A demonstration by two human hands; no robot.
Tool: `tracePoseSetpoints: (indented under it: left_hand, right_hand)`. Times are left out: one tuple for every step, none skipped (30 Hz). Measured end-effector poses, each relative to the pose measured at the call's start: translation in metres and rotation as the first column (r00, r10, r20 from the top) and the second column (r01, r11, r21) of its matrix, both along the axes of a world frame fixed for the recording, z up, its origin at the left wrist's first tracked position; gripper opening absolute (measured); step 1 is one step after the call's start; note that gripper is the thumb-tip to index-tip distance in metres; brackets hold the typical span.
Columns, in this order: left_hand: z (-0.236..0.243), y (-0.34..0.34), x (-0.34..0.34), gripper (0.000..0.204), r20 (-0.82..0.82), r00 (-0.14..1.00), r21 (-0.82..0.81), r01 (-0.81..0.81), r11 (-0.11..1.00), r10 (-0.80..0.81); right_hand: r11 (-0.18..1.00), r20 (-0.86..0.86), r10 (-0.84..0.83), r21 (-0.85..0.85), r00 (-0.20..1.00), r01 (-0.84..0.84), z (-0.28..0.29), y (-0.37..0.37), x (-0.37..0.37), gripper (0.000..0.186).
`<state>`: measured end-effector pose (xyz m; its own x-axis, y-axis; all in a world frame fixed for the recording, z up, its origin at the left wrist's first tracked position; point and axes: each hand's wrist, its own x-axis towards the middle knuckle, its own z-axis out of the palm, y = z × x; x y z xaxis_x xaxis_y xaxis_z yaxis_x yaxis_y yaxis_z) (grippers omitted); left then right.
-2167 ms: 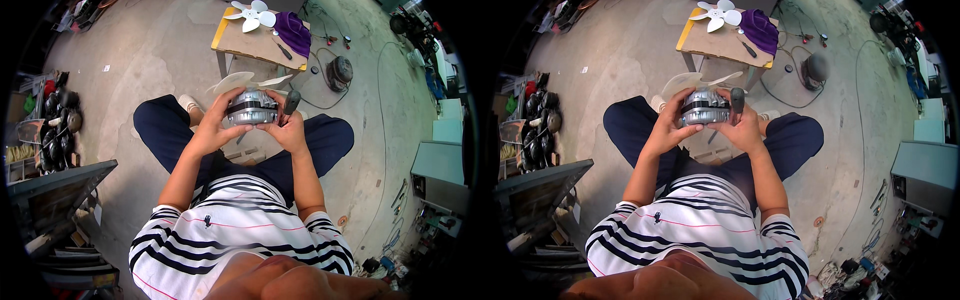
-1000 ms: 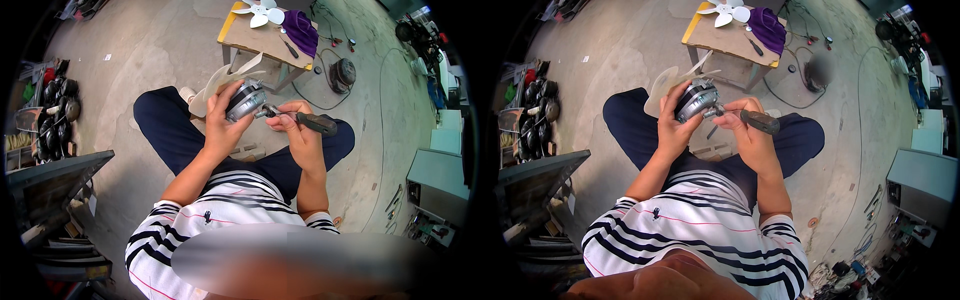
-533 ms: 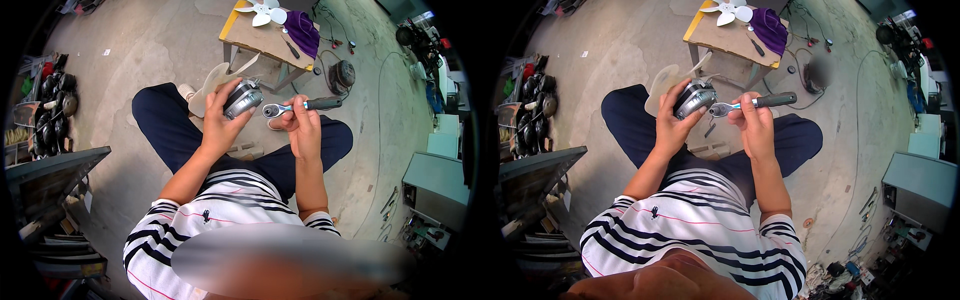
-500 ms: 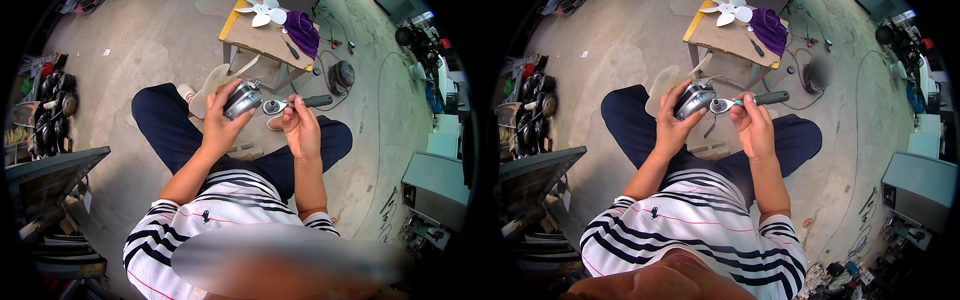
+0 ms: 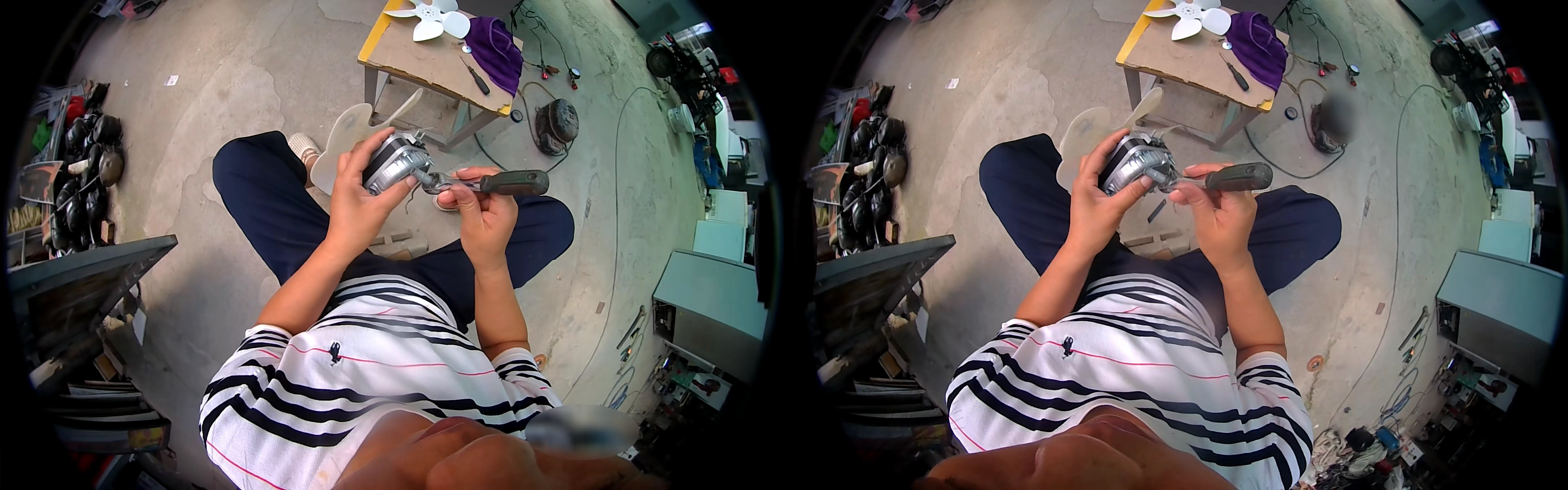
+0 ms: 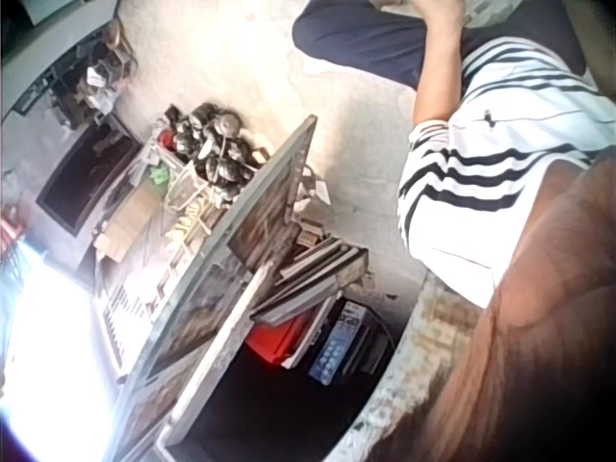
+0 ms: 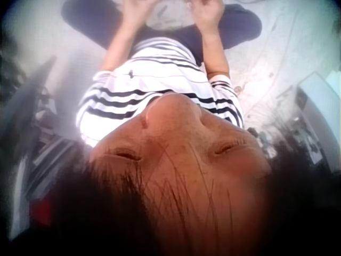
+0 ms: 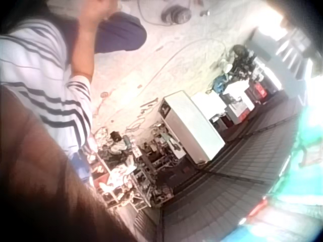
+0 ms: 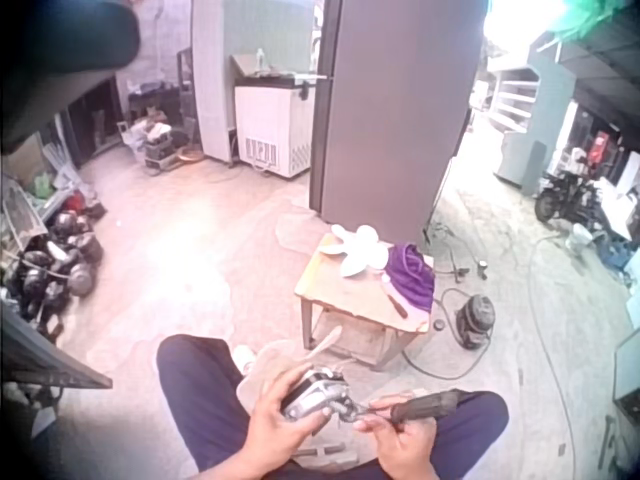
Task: The person manipulates a small fan motor and plastic fan blade by hand, using a screwdriver to tighten components and fitting the blades onto the shaft.
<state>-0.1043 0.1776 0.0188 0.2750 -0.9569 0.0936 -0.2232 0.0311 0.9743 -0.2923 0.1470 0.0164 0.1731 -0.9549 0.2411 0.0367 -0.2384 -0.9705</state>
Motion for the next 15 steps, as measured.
tracePoseSetpoints:
  left_hand:
    - [0.0, 0.0, -0.001, 0.067, 0.022, 1.0, -0.006, -0.009, 1.0, 0.009]
    - [0.001, 0.001, -0.002, 0.067, 0.044, 0.999, -0.013, -0.018, 1.0, 0.019]
    - [0.0, 0.001, -0.002, 0.067, 0.068, 0.997, -0.04, -0.021, 0.999, 0.024]
    - [-0.002, 0.0, -0.002, 0.066, 0.092, 0.995, -0.066, -0.024, 0.998, 0.03]
    - [-0.003, 0.0, -0.002, 0.066, 0.115, 0.993, -0.093, -0.025, 0.995, 0.035]
    - [-0.004, 0.001, -0.004, 0.066, 0.124, 0.991, -0.116, -0.027, 0.993, 0.042]
    - [-0.006, 0.001, -0.005, 0.066, 0.132, 0.99, -0.138, -0.03, 0.99, 0.049]
    - [-0.007, 0.001, -0.006, 0.067, 0.139, 0.989, -0.161, -0.033, 0.986, 0.056]
    - [-0.008, 0.002, -0.006, 0.066, 0.158, 0.986, -0.169, -0.033, 0.985, 0.06]
    - [-0.009, 0.001, -0.006, 0.066, 0.176, 0.982, -0.176, -0.033, 0.984, 0.064]
    - [-0.01, 0.0, -0.007, 0.066, 0.194, 0.979, -0.184, -0.03, 0.982, 0.066]
    - [-0.012, 0.0, -0.008, 0.066, 0.196, 0.978, -0.196, -0.036, 0.98, 0.075]
    - [-0.014, -0.001, -0.009, 0.065, 0.198, 0.977, -0.207, -0.043, 0.977, 0.084]
    - [-0.015, -0.001, -0.009, 0.065, 0.201, 0.975, -0.218, -0.051, 0.975, 0.096]
    - [-0.017, -0.001, -0.009, 0.065, 0.225, 0.97, -0.223, -0.045, 0.974, 0.096]
  right_hand:
    - [1.0, -0.021, -0.018, -0.023, 1.0, 0.017, 0.004, 0.001, 0.001, 0.019]
    - [0.998, -0.04, -0.036, -0.048, 0.999, 0.035, 0.006, 0.002, 0.002, 0.019]
    - [0.993, -0.105, -0.056, -0.112, 0.993, 0.044, 0.005, 0.001, 0.002, 0.021]
    - [0.983, -0.168, -0.079, -0.176, 0.983, 0.049, 0.003, 0.0, 0.0, 0.022]
    - [0.97, -0.228, -0.106, -0.239, 0.968, 0.05, 0.002, -0.001, 0.0, 0.024]
    - [0.967, -0.214, -0.105, -0.248, 0.971, 0.05, 0.001, 0.0, 0.001, 0.026]
    - [0.965, -0.2, -0.104, -0.257, 0.974, 0.051, 0.001, 0.001, 0.004, 0.028]
    - [0.963, -0.186, -0.102, -0.266, 0.977, 0.05, 0.003, 0.001, 0.007, 0.03]
    - [0.928, -0.251, -0.135, -0.371, 0.958, 0.034, 0.006, 0.001, 0.007, 0.03]
    - [0.883, -0.31, -0.175, -0.47, 0.934, 0.009, 0.011, 0.0, 0.008, 0.031]
    - [0.827, -0.363, -0.222, -0.562, 0.905, -0.023, 0.014, -0.001, 0.009, 0.032]
    - [0.808, -0.379, -0.222, -0.588, 0.898, -0.049, 0.013, -0.001, 0.009, 0.035]
    - [0.788, -0.395, -0.222, -0.612, 0.891, -0.075, 0.009, -0.001, 0.011, 0.038]
    - [0.766, -0.41, -0.22, -0.634, 0.885, -0.103, 0.006, 0.0, 0.013, 0.041]
    - [0.743, -0.405, -0.195, -0.655, 0.893, -0.135, 0.005, 0.0, 0.017, 0.041]
